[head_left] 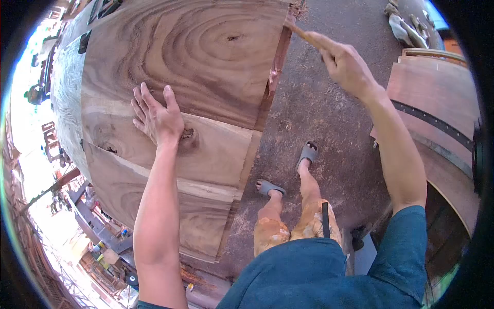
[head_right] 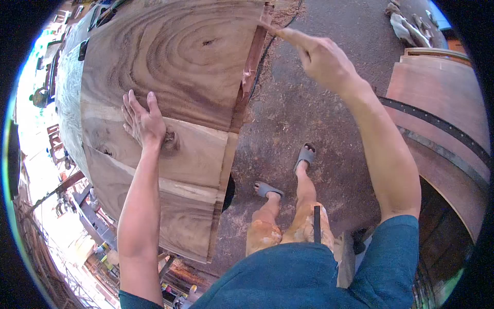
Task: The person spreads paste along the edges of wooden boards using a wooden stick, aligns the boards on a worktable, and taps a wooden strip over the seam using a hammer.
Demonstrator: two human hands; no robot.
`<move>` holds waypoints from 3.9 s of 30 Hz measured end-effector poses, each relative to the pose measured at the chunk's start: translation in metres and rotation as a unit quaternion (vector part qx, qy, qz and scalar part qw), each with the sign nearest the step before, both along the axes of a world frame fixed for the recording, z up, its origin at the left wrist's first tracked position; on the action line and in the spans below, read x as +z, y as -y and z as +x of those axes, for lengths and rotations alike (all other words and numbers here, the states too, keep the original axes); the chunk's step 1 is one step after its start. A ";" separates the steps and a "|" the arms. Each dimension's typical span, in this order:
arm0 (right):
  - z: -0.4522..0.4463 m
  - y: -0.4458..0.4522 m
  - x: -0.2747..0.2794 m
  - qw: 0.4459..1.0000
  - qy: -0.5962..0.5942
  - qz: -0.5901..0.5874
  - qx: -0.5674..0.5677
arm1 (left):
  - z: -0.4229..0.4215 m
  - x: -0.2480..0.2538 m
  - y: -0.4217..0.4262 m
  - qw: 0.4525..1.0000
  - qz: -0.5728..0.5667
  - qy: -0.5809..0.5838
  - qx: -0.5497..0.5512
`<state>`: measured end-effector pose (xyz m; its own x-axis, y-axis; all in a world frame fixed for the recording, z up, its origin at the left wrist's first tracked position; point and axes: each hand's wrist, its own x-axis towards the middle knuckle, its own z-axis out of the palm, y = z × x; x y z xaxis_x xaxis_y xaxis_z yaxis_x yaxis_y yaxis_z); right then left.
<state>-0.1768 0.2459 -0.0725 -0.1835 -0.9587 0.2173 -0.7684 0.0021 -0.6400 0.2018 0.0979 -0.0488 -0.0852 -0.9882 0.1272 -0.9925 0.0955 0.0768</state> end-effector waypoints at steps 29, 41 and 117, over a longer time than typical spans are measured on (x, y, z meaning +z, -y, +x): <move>0.133 -0.114 0.033 0.970 -0.095 0.177 0.133 | 0.003 -0.006 0.001 1.000 -0.010 -0.013 -0.001; 0.150 -0.128 0.017 0.993 0.031 0.108 0.045 | 0.000 0.001 -0.002 1.000 0.007 -0.019 -0.004; 0.201 -0.140 0.032 0.957 0.207 0.186 -0.085 | 0.376 -0.006 -0.176 0.990 -0.133 -0.031 0.042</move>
